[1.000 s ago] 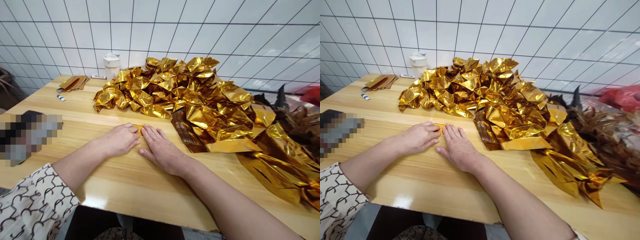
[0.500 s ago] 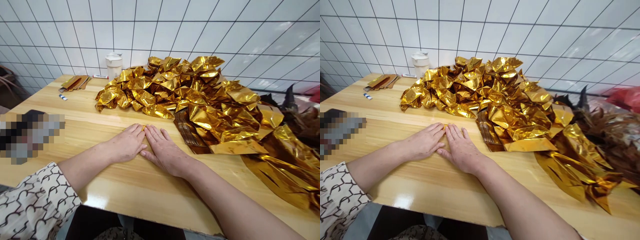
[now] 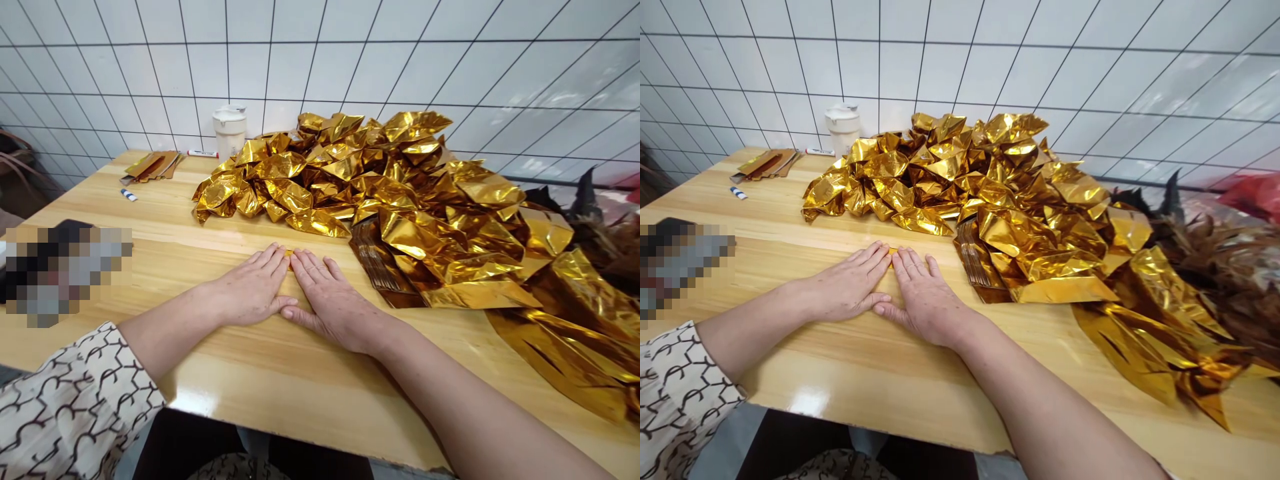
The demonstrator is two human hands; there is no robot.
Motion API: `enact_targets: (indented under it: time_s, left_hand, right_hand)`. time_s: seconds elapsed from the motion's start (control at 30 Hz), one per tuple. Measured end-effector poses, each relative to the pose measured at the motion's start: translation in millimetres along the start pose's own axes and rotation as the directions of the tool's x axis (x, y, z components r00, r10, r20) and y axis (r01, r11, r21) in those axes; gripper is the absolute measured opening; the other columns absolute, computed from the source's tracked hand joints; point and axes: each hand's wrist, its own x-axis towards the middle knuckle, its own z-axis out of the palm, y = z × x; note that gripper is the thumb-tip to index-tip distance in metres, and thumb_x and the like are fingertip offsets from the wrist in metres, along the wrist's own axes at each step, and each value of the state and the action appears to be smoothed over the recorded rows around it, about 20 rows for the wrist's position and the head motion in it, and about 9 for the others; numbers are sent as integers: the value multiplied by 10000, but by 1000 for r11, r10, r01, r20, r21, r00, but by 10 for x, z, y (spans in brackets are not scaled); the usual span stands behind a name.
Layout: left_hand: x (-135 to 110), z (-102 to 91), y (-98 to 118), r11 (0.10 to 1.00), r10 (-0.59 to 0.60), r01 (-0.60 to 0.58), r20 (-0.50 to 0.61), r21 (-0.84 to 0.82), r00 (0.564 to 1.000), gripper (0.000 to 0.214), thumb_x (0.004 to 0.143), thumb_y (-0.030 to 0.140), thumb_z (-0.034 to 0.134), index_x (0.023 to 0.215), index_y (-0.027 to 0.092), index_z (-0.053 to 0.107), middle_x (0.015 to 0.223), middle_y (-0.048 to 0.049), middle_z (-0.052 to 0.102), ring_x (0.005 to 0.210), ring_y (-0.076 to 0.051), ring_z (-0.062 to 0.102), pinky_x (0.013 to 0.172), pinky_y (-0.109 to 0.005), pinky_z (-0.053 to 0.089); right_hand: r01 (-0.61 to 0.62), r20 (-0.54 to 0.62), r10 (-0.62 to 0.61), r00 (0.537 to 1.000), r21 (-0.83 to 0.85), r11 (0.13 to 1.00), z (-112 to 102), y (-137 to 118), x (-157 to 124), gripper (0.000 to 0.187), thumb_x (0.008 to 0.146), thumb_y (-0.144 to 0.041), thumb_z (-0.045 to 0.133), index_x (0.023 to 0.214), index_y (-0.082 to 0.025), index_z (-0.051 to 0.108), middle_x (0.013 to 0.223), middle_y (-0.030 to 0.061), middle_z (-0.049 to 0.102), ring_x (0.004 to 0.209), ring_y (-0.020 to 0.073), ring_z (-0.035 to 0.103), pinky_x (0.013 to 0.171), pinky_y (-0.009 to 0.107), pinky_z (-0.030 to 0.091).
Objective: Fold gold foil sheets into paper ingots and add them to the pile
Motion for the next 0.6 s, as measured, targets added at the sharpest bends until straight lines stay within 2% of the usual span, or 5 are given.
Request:
enact_targets:
  time_s: [0.2, 0.37, 0.6]
  left_hand:
    - [-1, 4, -32, 999, 15, -15, 4, -28, 1000, 736, 962, 542, 245, 1471, 10, 221, 1561, -212, 157, 1459, -286, 112, 1184, -433, 169]
    - [-5, -47, 5, 999, -25, 26, 54, -22, 998, 745, 966, 536, 252, 1479, 0, 191, 1565, -214, 122, 1459, -296, 82, 1189, -422, 146]
    - [-2, -19, -16, 999, -39, 40, 32, -32, 999, 817, 936, 605, 254, 1463, -18, 225, 1547, -256, 137, 1453, -325, 115, 1177, -464, 176]
  right_hand:
    - [39, -34, -38, 999, 13, 999, 33, 49, -7, 910, 869, -692, 306, 1524, -86, 129, 1554, 237, 199, 1445, 346, 128, 1135, 591, 186]
    - [7, 2, -7, 1000, 9, 1000, -13, 27, -5, 937, 857, -722, 260, 1511, -56, 177, 1550, 240, 210, 1444, 340, 134, 1147, 574, 165]
    - [33, -28, -33, 999, -12, 999, -5, 76, -32, 922, 855, -723, 282, 1522, -98, 162, 1547, 217, 242, 1445, 322, 149, 1150, 566, 168]
